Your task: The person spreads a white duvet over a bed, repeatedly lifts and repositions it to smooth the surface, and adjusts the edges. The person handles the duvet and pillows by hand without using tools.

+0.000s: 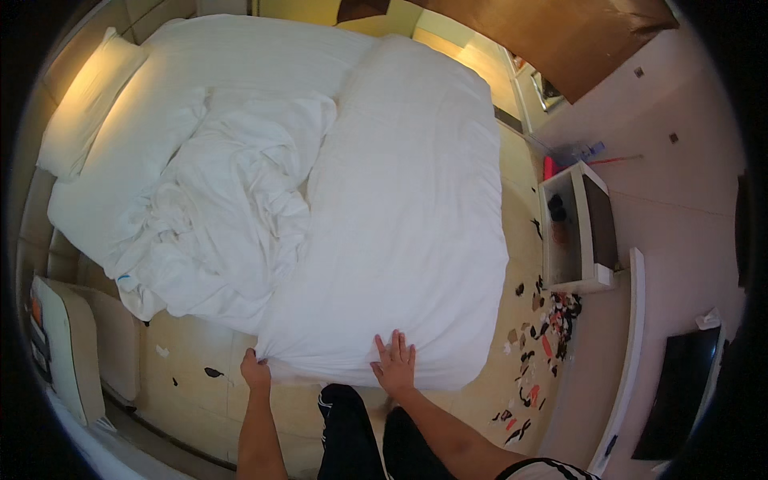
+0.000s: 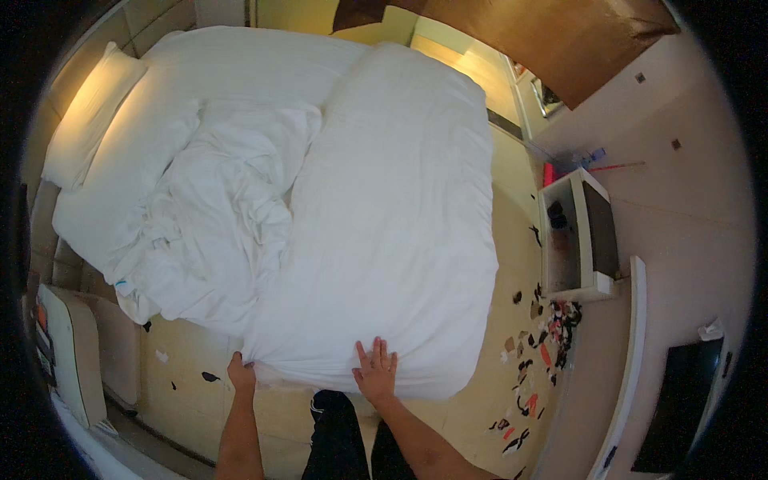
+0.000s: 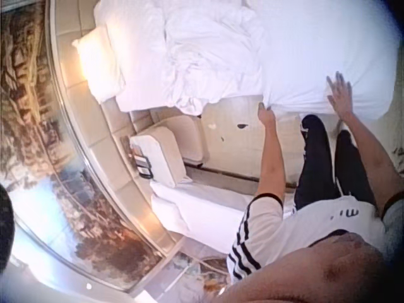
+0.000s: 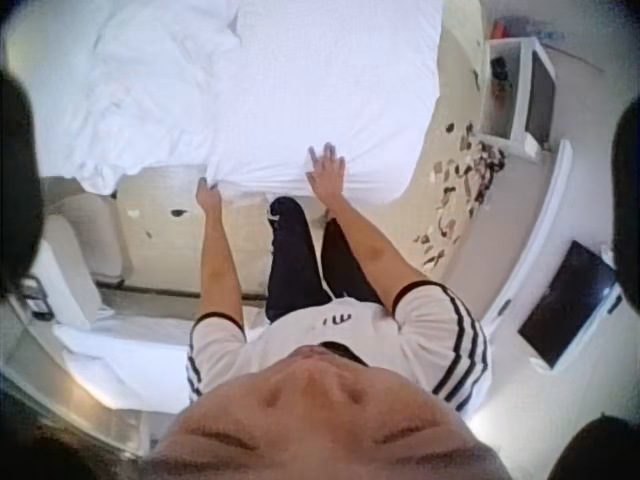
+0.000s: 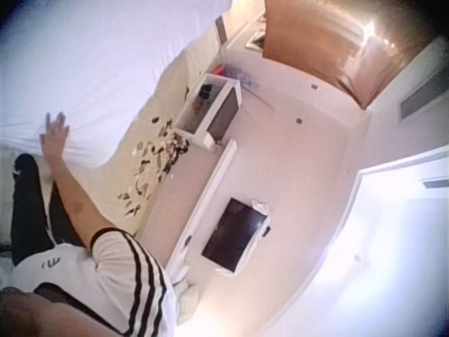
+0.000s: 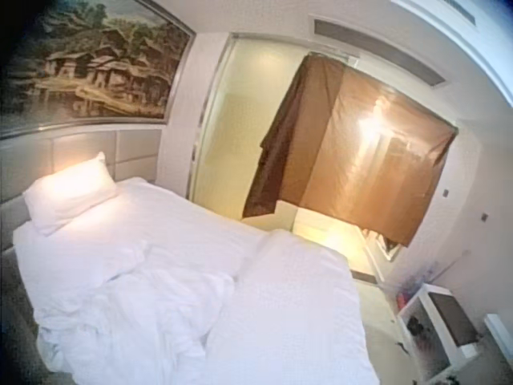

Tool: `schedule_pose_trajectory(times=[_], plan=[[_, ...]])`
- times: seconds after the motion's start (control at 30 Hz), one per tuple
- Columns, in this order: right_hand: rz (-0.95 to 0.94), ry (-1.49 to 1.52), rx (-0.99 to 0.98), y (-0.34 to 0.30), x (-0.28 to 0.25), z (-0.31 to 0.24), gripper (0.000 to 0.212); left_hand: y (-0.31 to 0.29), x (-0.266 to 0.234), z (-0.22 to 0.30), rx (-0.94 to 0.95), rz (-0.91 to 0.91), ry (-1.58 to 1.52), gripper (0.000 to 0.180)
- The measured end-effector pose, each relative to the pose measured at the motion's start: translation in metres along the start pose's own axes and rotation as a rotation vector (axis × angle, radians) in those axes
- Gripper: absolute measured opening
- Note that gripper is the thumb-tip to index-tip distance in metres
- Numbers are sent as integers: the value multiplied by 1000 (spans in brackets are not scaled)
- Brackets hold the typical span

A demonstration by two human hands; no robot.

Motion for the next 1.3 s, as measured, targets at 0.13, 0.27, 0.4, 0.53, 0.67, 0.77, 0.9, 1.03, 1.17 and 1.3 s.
schedule_pose_trajectory(times=[0.13,0.27,0.4,0.53,0.67,0.77,0.9,1.03,1.17,1.3], plan=[[-13,-49,57,-7,-11,10,66,-4,14,37,-112,124,-94,38],[133,93,10,12,-39,-6,59,-53,24,168,209,305,46,53],[226,-110,-148,59,-39,-14,53,-82,92,294,792,-111,189,56],[294,-62,200,38,-19,150,50,-32,98,265,767,-80,458,54],[129,107,883,-123,38,337,58,-28,93,228,713,98,622,50],[84,-120,879,-150,43,338,59,-48,85,240,523,257,510,50],[323,80,437,-43,1,197,55,-137,166,294,601,-186,500,55],[394,146,-20,48,-47,113,50,-140,203,356,790,-229,324,54],[298,-12,178,60,-45,243,48,-37,147,328,740,78,602,51],[315,70,611,21,-46,357,50,9,99,293,572,101,566,50]])
Point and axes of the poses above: each hand's wrist, its own y-axis towards the middle knuckle, its own x-axis out of the palm, z = x × y, the point moved 10 cm from there along y, towards the middle knuckle, and after that the axes turned 1 degree about -z, right-handed, at the moved point
